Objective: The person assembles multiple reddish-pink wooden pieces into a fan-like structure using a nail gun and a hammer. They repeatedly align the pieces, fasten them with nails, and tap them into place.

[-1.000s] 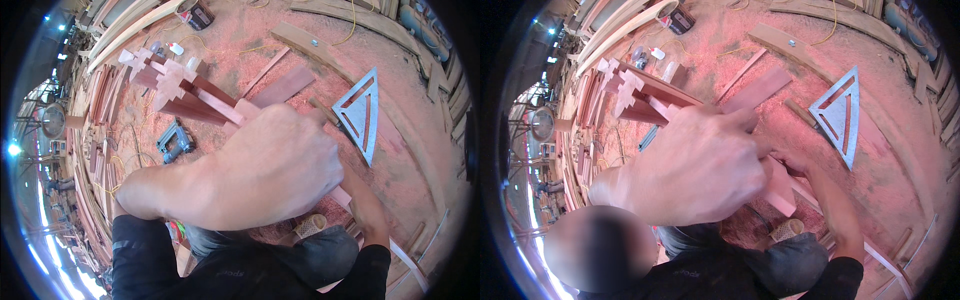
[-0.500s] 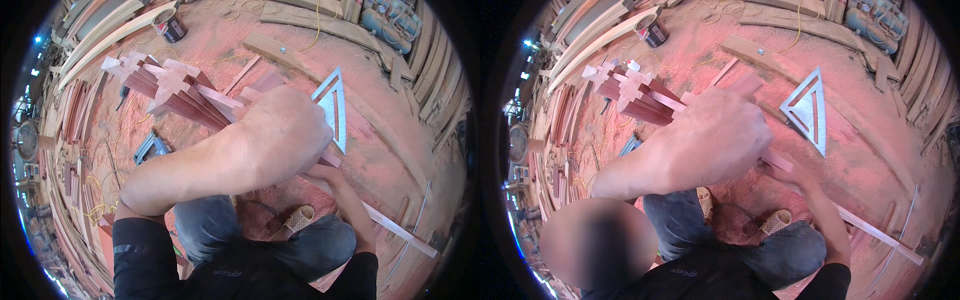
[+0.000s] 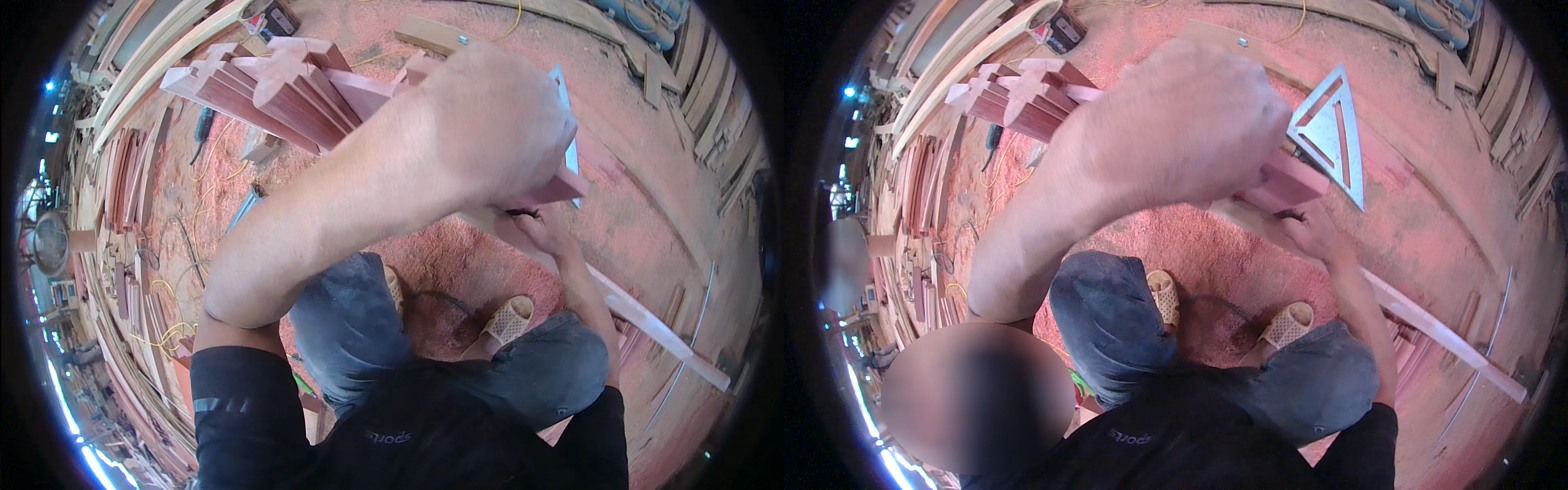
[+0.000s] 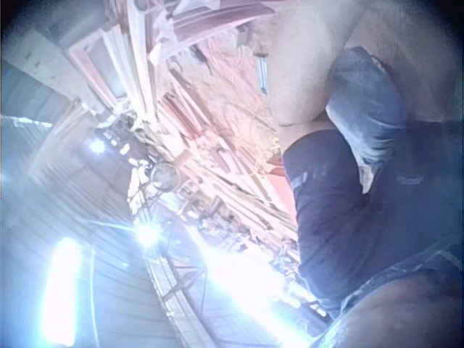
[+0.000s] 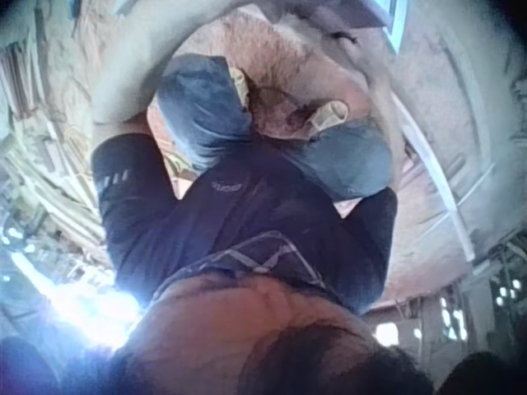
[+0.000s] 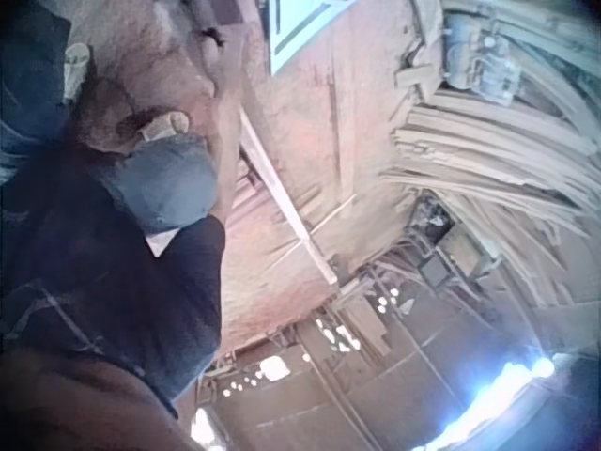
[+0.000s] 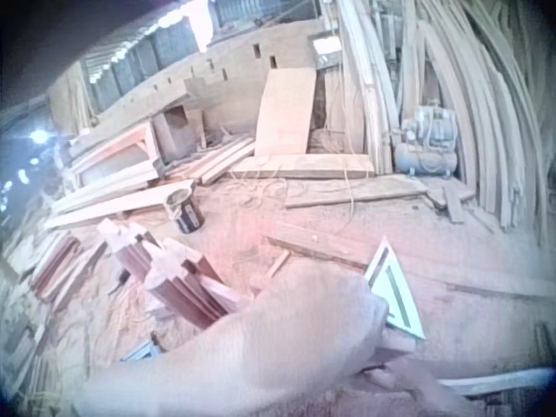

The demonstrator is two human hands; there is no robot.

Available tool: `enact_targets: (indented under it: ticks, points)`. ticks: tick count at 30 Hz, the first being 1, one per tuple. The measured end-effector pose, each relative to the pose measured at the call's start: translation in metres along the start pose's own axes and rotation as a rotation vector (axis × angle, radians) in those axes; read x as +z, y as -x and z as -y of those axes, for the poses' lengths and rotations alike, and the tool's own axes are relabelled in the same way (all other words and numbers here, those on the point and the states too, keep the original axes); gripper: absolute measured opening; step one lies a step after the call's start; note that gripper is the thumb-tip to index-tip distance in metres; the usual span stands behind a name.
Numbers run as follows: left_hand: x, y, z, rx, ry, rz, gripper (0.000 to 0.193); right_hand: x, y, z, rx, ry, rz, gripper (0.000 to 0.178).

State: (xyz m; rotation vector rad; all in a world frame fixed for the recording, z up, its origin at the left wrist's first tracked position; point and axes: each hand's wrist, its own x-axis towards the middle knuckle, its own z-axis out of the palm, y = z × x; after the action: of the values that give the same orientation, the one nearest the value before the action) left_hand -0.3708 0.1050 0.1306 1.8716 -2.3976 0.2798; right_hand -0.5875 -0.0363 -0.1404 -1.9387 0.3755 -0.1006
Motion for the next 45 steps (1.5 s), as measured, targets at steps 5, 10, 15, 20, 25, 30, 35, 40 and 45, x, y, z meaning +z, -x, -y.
enact_targets:
  ticks: [5, 10, 15, 20, 25, 30, 35, 40, 45]
  points:
    - [0.01, -0.003, 0.009, 0.016, 0.05, -0.082, 0.02, -0.001, 0.003, 0.0, 0.026, 0.0, 0.011, 0.023]
    - [0.017, 0.001, 0.013, 0.04, 0.044, -0.162, 0.02, 0.019, 0.001, 0.004, -0.093, 0.065, -0.109, 0.032]
    - [0.021, 0.003, 0.017, 0.063, 0.039, -0.26, 0.021, 0.024, 0.0, 0.004, -0.283, 0.19, -0.248, 0.027]
    - [0.029, -0.002, 0.015, 0.085, 0.035, -0.402, 0.021, 0.023, -0.001, 0.001, -0.277, 0.166, -0.232, 0.028]
    - [0.038, -0.002, 0.016, 0.115, 0.012, -0.522, 0.021, 0.018, 0.003, -0.003, -0.129, 0.124, -0.134, 0.026]
    - [0.03, -0.004, 0.013, 0.109, 0.023, -0.413, 0.021, 0.016, 0.004, 0.013, 0.042, 0.059, -0.127, 0.038]
    - [0.014, -0.007, 0.009, 0.009, 0.038, -0.142, 0.021, 0.017, -0.001, 0.043, 0.09, 0.369, -0.126, 0.05]
    - [0.01, -0.009, 0.005, 0.002, 0.016, -0.093, 0.021, 0.019, -0.004, 0.046, 0.051, 0.443, -0.089, 0.052]
    - [0.0, -0.007, 0.001, -0.029, 0.053, -0.016, 0.023, 0.021, 0.001, 0.034, -0.047, 0.542, -0.114, 0.052]
